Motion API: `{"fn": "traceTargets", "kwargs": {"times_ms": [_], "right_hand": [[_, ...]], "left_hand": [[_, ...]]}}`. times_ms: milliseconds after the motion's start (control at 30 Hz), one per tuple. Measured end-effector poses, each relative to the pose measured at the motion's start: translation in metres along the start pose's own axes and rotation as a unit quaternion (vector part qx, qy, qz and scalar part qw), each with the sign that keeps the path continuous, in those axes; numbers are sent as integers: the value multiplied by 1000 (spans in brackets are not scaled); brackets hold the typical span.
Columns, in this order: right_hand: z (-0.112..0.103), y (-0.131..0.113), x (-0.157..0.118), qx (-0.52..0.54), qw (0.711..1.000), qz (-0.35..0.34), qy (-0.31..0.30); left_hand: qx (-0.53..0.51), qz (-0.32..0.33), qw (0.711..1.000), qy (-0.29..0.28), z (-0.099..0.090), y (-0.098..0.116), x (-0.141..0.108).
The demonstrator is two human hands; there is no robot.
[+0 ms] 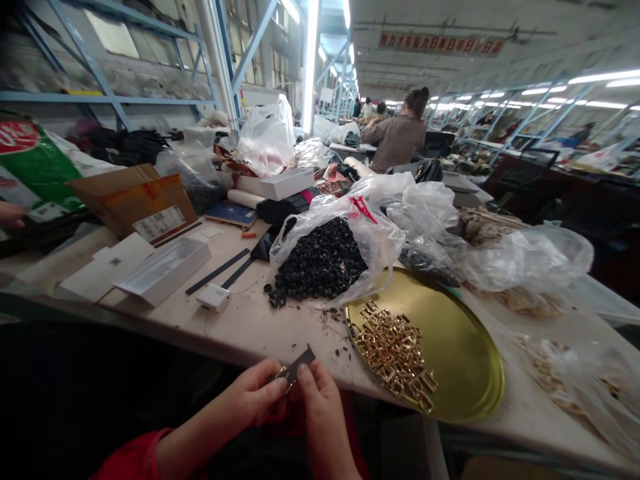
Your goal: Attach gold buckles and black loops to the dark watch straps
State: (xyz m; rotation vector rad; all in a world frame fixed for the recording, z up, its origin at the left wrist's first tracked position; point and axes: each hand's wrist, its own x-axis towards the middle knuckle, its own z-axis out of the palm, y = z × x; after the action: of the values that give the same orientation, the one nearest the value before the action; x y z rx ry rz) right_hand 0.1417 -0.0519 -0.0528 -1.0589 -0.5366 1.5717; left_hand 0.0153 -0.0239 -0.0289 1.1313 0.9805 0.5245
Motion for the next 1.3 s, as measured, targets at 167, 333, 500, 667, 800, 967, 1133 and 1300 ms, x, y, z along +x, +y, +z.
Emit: {"fn": "traceTargets", "kwargs": {"times_ms": [167, 333, 500, 667, 800, 967, 1133, 1300], "right_hand": [[-3, 1, 7, -72, 997, -8, 24], [-17, 2, 16, -331, 923, -197, 26], [-25, 3, 35, -186, 982, -27, -16], [-19, -3, 45, -186, 982, -27, -24], [-17, -12, 46, -401, 894, -199, -14], [-14, -9, 53, -289, 953, -84, -22], [-8, -7, 58, -195, 979, -35, -43], [-5, -49, 79, -392, 907, -78, -135]], "left_hand": [[-22, -47, 999, -8, -5, -4, 12], [-8, -42, 999, 34, -8, -9, 22], [139, -4, 990, 35, -13, -1, 19], [84, -3, 996, 13, -21, -5, 30], [58, -7, 998, 25, -24, -7, 38], [130, 2, 990, 58, -25, 5, 33], [106, -4, 993, 45, -35, 8, 41], [138, 44, 985, 90, -48, 14, 59]]}}
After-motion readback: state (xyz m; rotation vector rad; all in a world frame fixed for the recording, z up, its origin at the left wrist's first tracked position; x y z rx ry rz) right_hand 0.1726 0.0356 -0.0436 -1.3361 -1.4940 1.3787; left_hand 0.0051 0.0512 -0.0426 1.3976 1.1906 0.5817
